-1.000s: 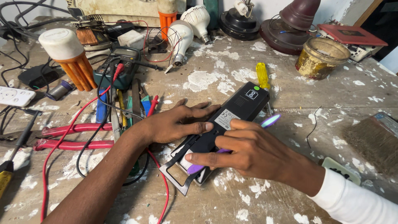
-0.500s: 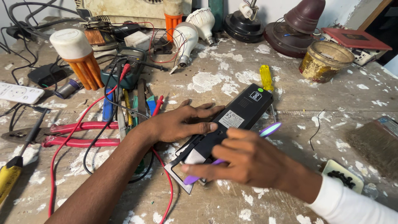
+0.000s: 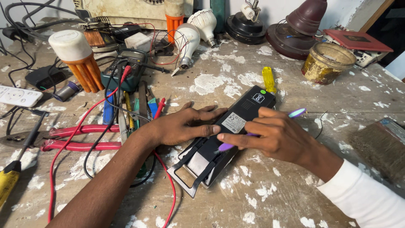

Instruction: The person uses a yellow-handled screwdriver to unscrew screws from the back of a black LED light fixture, removing the screws and setting them on a small dish. They then use a purple toothbrush to brush dust from the fixture's label and housing, turning the fixture over to brush its LED face and edges.

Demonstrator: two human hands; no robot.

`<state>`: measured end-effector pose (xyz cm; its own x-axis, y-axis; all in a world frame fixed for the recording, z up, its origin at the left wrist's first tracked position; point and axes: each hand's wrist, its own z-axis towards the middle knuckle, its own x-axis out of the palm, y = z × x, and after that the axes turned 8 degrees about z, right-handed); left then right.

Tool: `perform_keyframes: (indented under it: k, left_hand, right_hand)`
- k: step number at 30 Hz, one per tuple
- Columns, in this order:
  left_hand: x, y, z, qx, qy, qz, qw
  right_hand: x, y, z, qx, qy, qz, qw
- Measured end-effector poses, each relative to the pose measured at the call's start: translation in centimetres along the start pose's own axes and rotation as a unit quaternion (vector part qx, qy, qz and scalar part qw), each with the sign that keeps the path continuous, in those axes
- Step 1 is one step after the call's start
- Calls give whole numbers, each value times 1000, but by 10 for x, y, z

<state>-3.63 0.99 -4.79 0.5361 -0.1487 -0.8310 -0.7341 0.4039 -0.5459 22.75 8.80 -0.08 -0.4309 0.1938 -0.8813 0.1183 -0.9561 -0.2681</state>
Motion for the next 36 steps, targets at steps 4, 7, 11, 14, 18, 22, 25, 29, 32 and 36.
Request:
perform_keyframes:
  k: [4,7,11,14,18,22,25,29,32,36]
  left_hand:
    - [-2,0,-1,0,1,7,1000]
    - [-2,0,-1,1,3,5,1000]
    - [-1,0,-1,-1,0,-4,1000]
    - [-2,1,-1,-5,0,-14,1000]
    - [-2,0,0,-16,4,-17,1000]
    - [-1,1,0,-16,0,-15,1000]
    - [0,4,3,-13,4,-6,1000]
    - [0,8,4,15,-15,-11,1000]
    - [-1,8,4,16,-14,-5,1000]
    - [0,9,3,9,-10,-6,1000]
  right_hand:
    - [5,18,8,-30,-26,57,998]
    - [4,38,23,-49,-39,79,995]
    - [1,64,41,-47,-33,106,993]
    - [0,72,51,-27,-36,133,990]
    - [4,79,62,-35,-8,138,990]
    - [6,85,65,-34,41,79,995]
    - [5,80,63,9,39,138,990]
    - [3,71,63,82,0,164,983]
    - [-1,71,65,90,19,160,983]
    - [-7,75,66,138,96,183,969]
